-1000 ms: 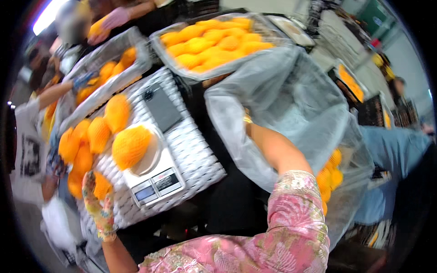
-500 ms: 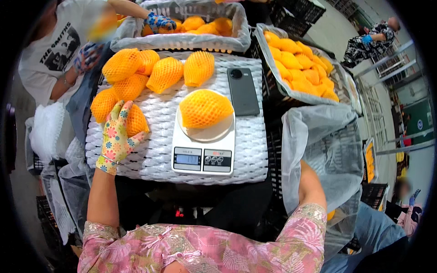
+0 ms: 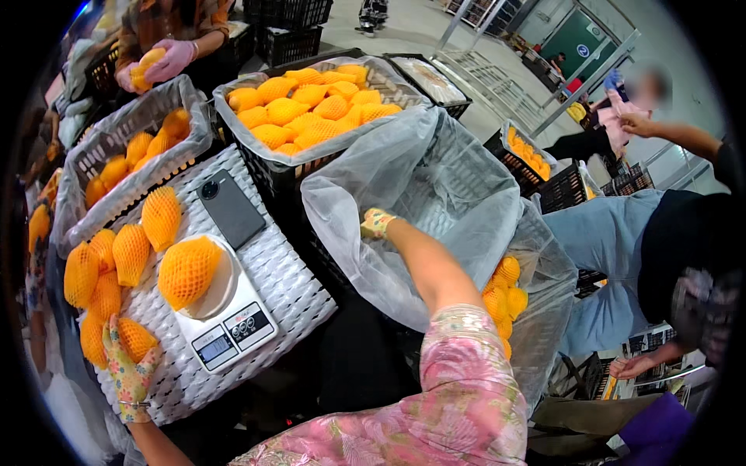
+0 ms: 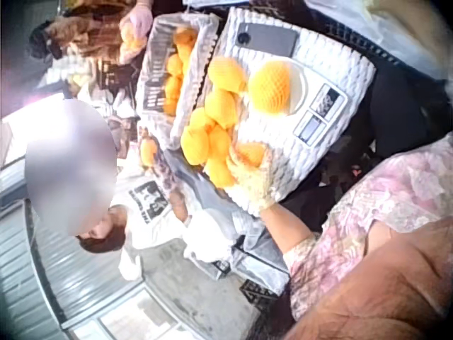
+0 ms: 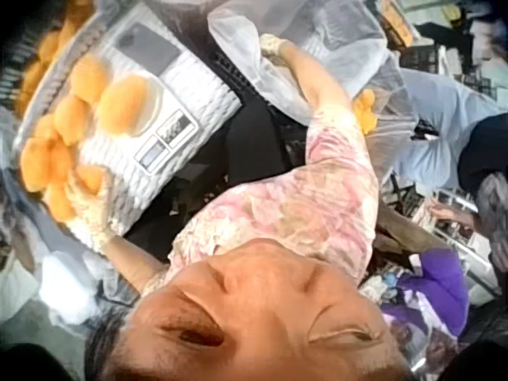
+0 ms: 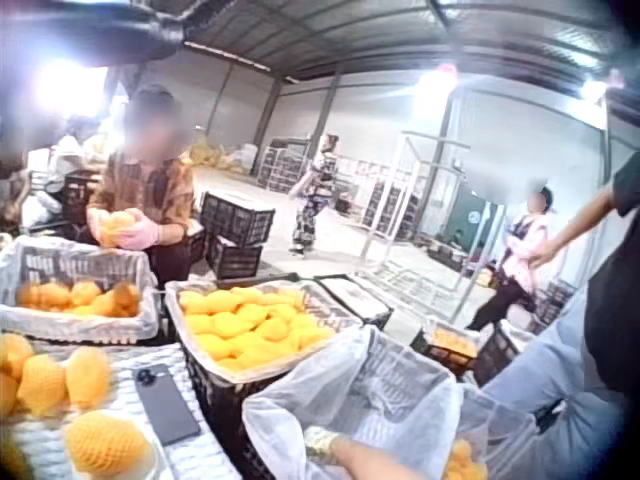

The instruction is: The person repeatedly picks mangoes wrapped in yellow foam nets from a crate, places them on a digital scale to weigh them, and then moves them to a different crate. The process is continuous and repetitive, involving handling the fruit one by one.

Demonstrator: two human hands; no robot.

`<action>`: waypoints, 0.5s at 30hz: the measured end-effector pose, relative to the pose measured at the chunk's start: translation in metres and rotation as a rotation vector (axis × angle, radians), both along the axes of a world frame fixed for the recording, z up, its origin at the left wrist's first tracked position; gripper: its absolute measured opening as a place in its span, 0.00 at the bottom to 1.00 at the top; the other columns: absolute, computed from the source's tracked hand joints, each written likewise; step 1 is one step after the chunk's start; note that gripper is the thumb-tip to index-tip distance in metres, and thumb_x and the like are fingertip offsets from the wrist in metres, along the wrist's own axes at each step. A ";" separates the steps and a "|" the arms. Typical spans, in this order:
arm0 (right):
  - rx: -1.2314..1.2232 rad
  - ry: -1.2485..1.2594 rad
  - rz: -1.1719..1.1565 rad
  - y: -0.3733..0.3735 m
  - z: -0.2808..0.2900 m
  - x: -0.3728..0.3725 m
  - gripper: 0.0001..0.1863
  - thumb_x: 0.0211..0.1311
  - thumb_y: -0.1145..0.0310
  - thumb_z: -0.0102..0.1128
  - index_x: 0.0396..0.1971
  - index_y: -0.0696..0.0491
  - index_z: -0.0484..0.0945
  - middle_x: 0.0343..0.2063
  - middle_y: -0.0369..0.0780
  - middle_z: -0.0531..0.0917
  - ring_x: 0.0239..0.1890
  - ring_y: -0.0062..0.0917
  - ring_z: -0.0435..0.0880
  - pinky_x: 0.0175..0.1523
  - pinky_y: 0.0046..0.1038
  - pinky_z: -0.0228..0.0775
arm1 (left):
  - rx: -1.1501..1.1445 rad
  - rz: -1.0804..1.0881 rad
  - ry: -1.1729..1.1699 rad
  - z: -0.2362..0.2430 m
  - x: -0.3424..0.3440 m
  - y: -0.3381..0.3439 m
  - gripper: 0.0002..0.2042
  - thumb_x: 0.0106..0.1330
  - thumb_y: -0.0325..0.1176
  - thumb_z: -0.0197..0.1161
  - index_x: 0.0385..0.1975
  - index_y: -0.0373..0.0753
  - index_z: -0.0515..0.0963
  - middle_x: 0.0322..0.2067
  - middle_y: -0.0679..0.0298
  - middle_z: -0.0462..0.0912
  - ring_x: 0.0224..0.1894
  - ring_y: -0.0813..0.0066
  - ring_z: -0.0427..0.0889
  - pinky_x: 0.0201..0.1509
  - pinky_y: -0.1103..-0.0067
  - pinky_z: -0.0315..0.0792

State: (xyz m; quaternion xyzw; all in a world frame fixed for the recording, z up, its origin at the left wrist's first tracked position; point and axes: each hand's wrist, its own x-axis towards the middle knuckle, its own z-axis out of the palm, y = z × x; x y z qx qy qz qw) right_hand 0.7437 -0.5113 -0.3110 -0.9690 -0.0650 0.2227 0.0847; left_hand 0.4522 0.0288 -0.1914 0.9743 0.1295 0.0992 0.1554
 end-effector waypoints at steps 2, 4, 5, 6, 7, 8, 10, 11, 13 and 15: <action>-0.115 0.097 -0.010 0.003 0.048 -0.008 0.22 0.51 0.50 0.53 0.22 0.57 0.83 0.21 0.47 0.83 0.27 0.38 0.84 0.39 0.37 0.74 | 0.049 -0.109 0.003 0.006 -0.008 0.008 0.50 0.44 0.45 0.71 0.69 0.36 0.54 0.67 0.42 0.55 0.68 0.42 0.55 0.71 0.58 0.49; -0.312 -0.041 0.192 -0.016 0.089 -0.014 0.20 0.52 0.55 0.51 0.22 0.56 0.83 0.22 0.45 0.84 0.28 0.38 0.84 0.40 0.37 0.74 | 0.098 -0.215 0.079 0.025 -0.013 0.010 0.50 0.44 0.45 0.72 0.68 0.34 0.54 0.68 0.42 0.54 0.69 0.43 0.55 0.71 0.58 0.49; -0.122 -0.162 0.013 0.003 0.115 -0.021 0.14 0.51 0.60 0.57 0.28 0.53 0.85 0.25 0.45 0.85 0.29 0.33 0.84 0.38 0.33 0.75 | 0.051 -0.190 0.124 0.028 -0.017 0.012 0.49 0.42 0.40 0.74 0.68 0.34 0.55 0.67 0.43 0.56 0.68 0.45 0.58 0.70 0.59 0.52; 0.081 -0.192 -0.148 0.024 0.143 -0.030 0.12 0.51 0.62 0.54 0.24 0.53 0.84 0.23 0.46 0.84 0.27 0.35 0.84 0.37 0.32 0.75 | 0.024 -0.182 0.205 0.032 -0.019 0.018 0.51 0.40 0.35 0.75 0.69 0.37 0.54 0.68 0.47 0.55 0.70 0.47 0.56 0.72 0.63 0.52; 0.052 -0.403 -0.002 0.017 0.158 -0.033 0.09 0.53 0.66 0.57 0.26 0.54 0.84 0.23 0.44 0.85 0.28 0.28 0.84 0.37 0.29 0.75 | -0.005 -0.232 0.177 0.029 -0.008 0.019 0.51 0.38 0.31 0.76 0.68 0.39 0.55 0.67 0.48 0.59 0.68 0.47 0.59 0.71 0.63 0.54; 0.352 -0.487 0.013 0.016 0.167 -0.038 0.10 0.56 0.65 0.60 0.31 0.56 0.83 0.25 0.42 0.85 0.31 0.25 0.84 0.39 0.30 0.75 | 0.044 -0.220 0.234 0.034 0.000 0.018 0.51 0.36 0.29 0.76 0.67 0.40 0.58 0.62 0.50 0.64 0.63 0.45 0.66 0.67 0.62 0.60; 0.609 -0.391 0.131 0.068 0.191 -0.036 0.17 0.58 0.63 0.63 0.42 0.58 0.79 0.37 0.41 0.84 0.40 0.27 0.83 0.49 0.29 0.73 | 0.114 -0.193 0.364 0.045 0.007 0.021 0.51 0.32 0.32 0.79 0.65 0.41 0.61 0.56 0.52 0.68 0.56 0.47 0.70 0.59 0.61 0.68; 0.742 -0.292 0.222 0.116 0.204 -0.048 0.21 0.56 0.64 0.65 0.48 0.57 0.77 0.42 0.41 0.82 0.46 0.27 0.81 0.54 0.28 0.71 | 0.181 -0.167 0.420 0.053 0.005 0.023 0.50 0.34 0.34 0.79 0.65 0.42 0.62 0.55 0.52 0.68 0.57 0.47 0.69 0.60 0.62 0.68; 0.671 -0.243 0.598 0.191 0.224 -0.077 0.33 0.46 0.64 0.70 0.56 0.53 0.72 0.55 0.45 0.74 0.59 0.33 0.73 0.64 0.33 0.61 | 0.262 -0.186 0.422 0.058 0.005 0.027 0.48 0.37 0.37 0.79 0.64 0.42 0.63 0.56 0.52 0.68 0.60 0.48 0.68 0.62 0.64 0.65; 0.334 -0.351 0.867 0.245 0.226 -0.099 0.45 0.40 0.60 0.72 0.64 0.43 0.64 0.64 0.48 0.64 0.67 0.42 0.62 0.68 0.42 0.56 | 0.306 -0.241 0.327 0.050 -0.003 0.031 0.48 0.38 0.39 0.80 0.64 0.41 0.62 0.57 0.51 0.68 0.63 0.48 0.65 0.66 0.65 0.61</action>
